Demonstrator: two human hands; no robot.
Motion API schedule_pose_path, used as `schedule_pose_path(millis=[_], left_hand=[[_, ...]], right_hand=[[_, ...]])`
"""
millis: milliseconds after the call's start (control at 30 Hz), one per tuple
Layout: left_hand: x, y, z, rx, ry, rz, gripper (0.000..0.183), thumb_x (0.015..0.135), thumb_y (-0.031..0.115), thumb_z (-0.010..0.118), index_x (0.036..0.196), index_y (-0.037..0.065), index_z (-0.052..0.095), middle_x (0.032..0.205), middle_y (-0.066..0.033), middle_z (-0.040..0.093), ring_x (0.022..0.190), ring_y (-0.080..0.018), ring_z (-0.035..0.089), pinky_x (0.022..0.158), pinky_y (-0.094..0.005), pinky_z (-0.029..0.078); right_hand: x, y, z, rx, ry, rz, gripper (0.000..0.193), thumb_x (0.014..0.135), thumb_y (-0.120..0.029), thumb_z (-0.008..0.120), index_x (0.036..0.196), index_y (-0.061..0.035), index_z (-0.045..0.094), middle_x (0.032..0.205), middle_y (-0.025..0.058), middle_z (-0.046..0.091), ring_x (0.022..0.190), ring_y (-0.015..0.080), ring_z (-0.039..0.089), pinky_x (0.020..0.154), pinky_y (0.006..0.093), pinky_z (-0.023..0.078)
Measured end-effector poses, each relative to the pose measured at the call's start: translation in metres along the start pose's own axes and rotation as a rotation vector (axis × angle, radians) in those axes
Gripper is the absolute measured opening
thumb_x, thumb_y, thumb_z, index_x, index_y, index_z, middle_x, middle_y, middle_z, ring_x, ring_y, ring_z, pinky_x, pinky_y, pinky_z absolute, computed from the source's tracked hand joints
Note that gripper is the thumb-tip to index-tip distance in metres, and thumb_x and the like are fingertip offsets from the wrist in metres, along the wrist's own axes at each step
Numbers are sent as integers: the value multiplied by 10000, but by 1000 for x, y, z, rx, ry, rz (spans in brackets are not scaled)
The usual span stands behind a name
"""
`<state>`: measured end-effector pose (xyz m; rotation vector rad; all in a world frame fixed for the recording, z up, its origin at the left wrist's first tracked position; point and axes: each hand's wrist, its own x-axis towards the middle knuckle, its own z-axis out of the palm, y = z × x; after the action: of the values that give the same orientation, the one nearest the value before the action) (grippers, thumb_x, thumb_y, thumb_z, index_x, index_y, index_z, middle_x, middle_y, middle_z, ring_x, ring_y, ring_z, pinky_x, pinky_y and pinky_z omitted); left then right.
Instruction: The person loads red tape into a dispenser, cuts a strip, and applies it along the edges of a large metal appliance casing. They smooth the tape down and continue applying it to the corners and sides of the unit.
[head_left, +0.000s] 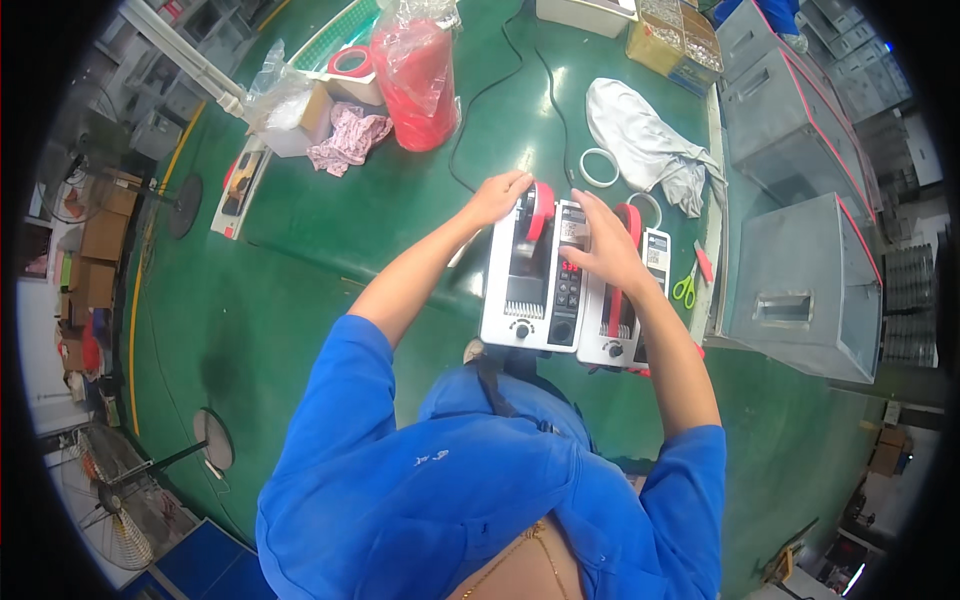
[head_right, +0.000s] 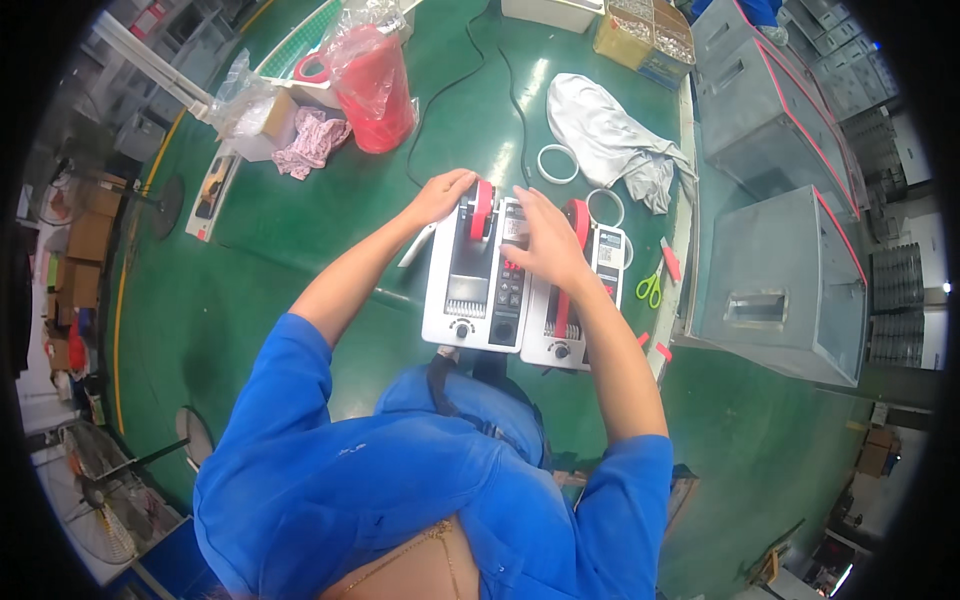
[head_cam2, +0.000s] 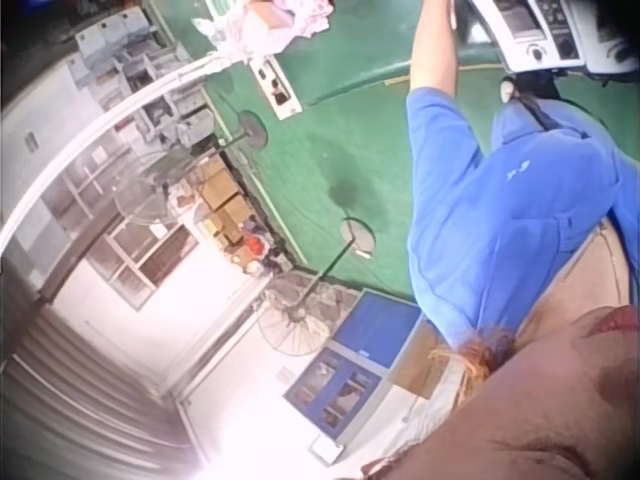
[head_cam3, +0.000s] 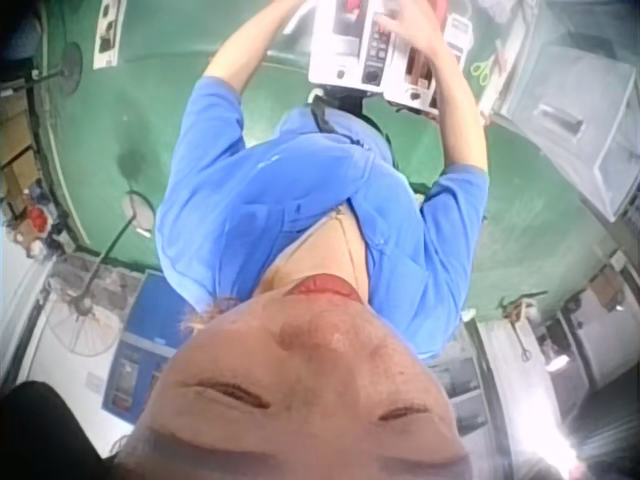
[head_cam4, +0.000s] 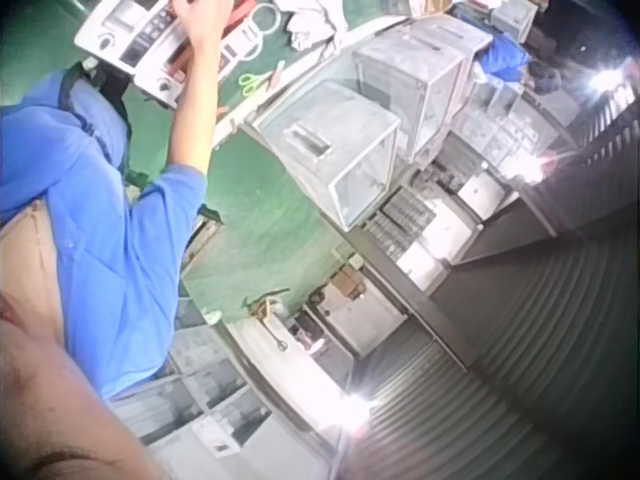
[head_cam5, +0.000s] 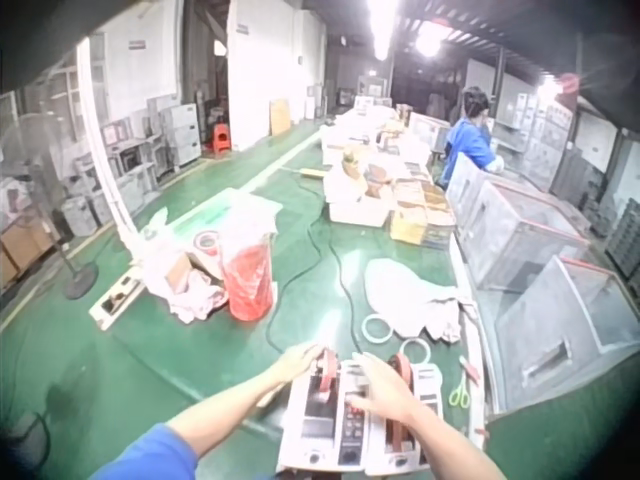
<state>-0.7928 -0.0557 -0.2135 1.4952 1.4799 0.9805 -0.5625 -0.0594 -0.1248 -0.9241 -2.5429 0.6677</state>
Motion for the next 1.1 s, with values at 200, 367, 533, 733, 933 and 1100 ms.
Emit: schedule_pose_path(millis=[200,367,533,733,933,1100], left_hand=[[-13,-4,8,-64,170,48,435,924,340,419,1173,-3,518,1146,-159,565,1064,-241,534,919,-314,386],[-62,17,22,-8,275,0,554,911,251,436,1361,-18,258,1369,-215,336,1274,-291,334,1041,-339,260],[-67,17,30,-144,300,-45,583,902,212,428,1365,-57,198,1397,-250,255,1310,-325,255,1067,-348,201],[-68,25,26,-114,294,-42,559,902,188,426,1357,-58,214,1367,-261,298,1284,-336,296,1052,-354,229],[-71,24,26,-69,266,-67,561,918,233,399,1370,-34,200,1388,-233,287,1297,-309,287,1051,-337,228],[-71,23,29,-41,273,-77,551,922,231,396,1365,-38,207,1374,-242,303,1291,-318,295,1052,-339,230]], right_hand=[[43,-1,14,-31,-151,132,1067,496,-363,826,1309,66,284,1247,270,441,1167,359,443,991,372,345],[56,7,30,-98,-255,153,1097,425,-453,825,1263,61,338,1137,241,524,1060,358,520,903,390,401],[55,11,36,-105,-238,138,1045,437,-443,814,1255,21,360,1170,169,517,1123,286,481,932,433,342],[55,9,37,-141,-226,124,968,475,-447,781,1227,16,385,1138,160,530,1093,283,498,931,474,334],[59,4,33,-85,-225,75,896,490,-381,760,1206,20,399,1113,187,525,1066,308,503,933,466,350],[59,-3,30,-81,-175,31,865,490,-332,762,1189,31,405,1109,206,508,1052,352,494,932,426,377]])
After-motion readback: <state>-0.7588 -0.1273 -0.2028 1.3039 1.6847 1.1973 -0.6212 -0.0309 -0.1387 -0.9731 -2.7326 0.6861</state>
